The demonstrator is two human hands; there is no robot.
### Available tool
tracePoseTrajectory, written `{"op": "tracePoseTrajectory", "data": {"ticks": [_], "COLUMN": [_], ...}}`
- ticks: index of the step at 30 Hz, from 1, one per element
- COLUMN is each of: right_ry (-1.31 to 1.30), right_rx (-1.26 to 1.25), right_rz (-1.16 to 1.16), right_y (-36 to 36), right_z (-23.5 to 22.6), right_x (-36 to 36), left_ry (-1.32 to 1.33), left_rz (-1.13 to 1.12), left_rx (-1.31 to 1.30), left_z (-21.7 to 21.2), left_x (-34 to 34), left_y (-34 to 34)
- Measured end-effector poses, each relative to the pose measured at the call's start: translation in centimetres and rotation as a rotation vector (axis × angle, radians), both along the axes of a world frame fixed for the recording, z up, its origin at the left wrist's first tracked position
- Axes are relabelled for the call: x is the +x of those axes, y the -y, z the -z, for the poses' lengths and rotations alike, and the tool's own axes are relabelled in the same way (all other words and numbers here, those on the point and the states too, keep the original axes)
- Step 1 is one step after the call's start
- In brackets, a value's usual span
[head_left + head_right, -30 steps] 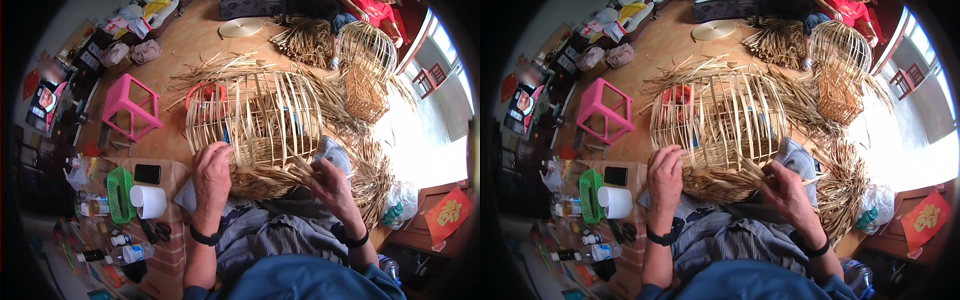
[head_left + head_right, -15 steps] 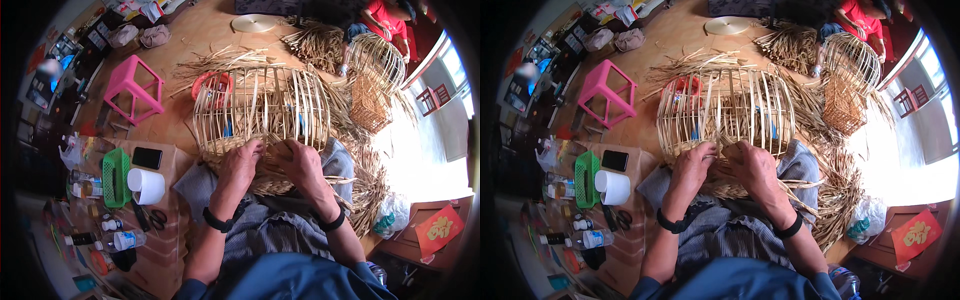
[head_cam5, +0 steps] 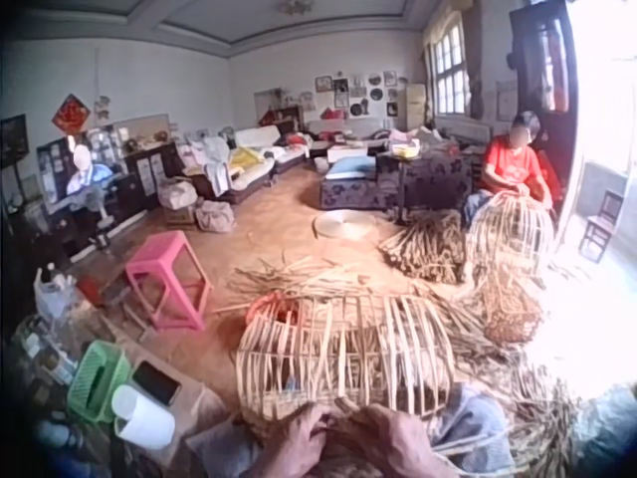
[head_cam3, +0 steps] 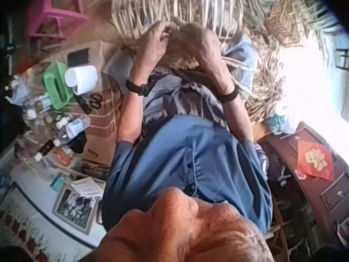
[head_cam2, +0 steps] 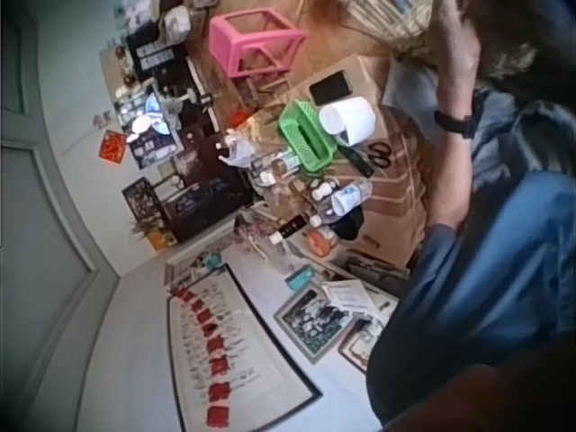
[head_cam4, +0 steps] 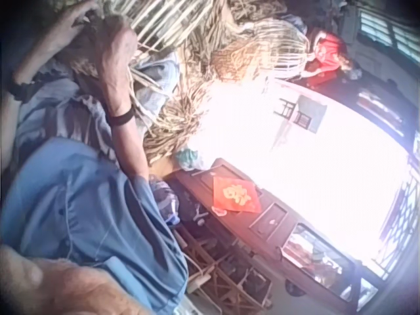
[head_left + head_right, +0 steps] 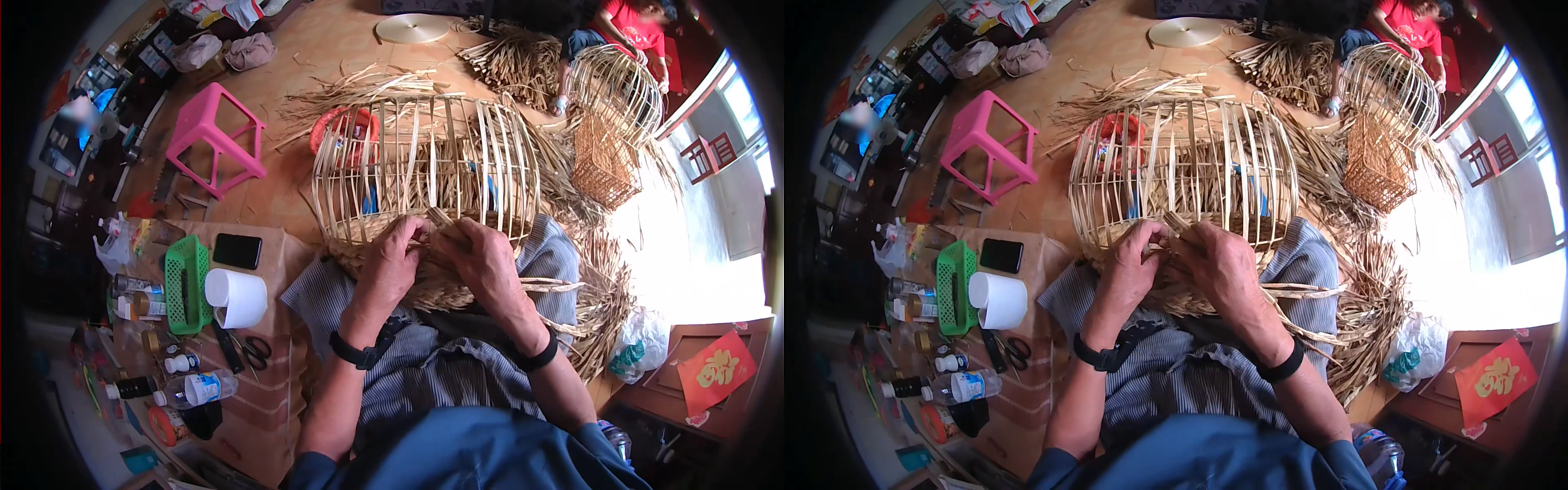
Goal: The recorder is weaving a large bamboo basket by hand using flexible bamboo strips.
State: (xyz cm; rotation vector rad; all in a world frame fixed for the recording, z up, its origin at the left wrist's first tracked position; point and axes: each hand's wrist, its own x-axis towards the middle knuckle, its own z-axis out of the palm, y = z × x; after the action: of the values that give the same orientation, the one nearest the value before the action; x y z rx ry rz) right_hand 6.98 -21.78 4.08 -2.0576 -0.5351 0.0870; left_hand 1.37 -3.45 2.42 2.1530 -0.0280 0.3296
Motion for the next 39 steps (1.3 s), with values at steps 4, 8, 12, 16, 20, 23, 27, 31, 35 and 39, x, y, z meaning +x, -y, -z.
{"op": "tracePoseTrajectory", "data": {"ticks": [4, 8, 12, 16, 20, 23, 27, 31, 35, 39], "right_ry": [0.189, 0.163, 0.259, 0.311, 0.304, 0.259, 0.095, 0.468, 0.543, 0.523], "right_rx": [-0.054, -0.099, -0.251, -0.189, -0.235, -0.164, 0.057, -0.135, -0.369, -0.4], "right_rz": [-0.049, -0.084, -0.036, -0.006, -0.021, 0.001, 0.072, -0.13, -0.126, -0.098], "right_y": [0.3, 0.6, 0.3, 1.9, 5.5, 7.3, 8.0, 7.9, 6.0, 5.6], "right_z": [0.4, 0.9, 1.1, 1.1, 1.8, 2.4, 1.9, 1.0, 2.6, 3.7], "right_x": [-0.4, -1.2, -1.8, -2.0, -1.5, -1.0, -1.3, -3.4, -4.7, -4.5], "left_ry": [-0.004, -0.046, 0.039, -0.064, -0.088, -0.108, -0.059, -0.102, -0.163, -0.211], "left_rz": [0.021, 0.082, 0.122, 0.123, 0.087, 0.007, 0.089, 0.146, 0.174, 0.215], "left_rx": [0.053, 0.138, 0.329, 0.35, 0.257, 0.105, -0.017, 0.0, 0.0, -0.01], "left_z": [0.3, -0.3, -1.5, -2.3, -2.1, -1.5, -0.7, -0.5, -1.0, -1.7], "left_x": [-0.1, -0.6, -1.2, -0.9, -0.7, -0.8, -0.5, -0.1, 0.3, 0.6], "left_y": [-0.3, -1.0, -1.3, -0.8, -0.3, -0.1, -0.5, -0.8, -1.1, -1.4]}}
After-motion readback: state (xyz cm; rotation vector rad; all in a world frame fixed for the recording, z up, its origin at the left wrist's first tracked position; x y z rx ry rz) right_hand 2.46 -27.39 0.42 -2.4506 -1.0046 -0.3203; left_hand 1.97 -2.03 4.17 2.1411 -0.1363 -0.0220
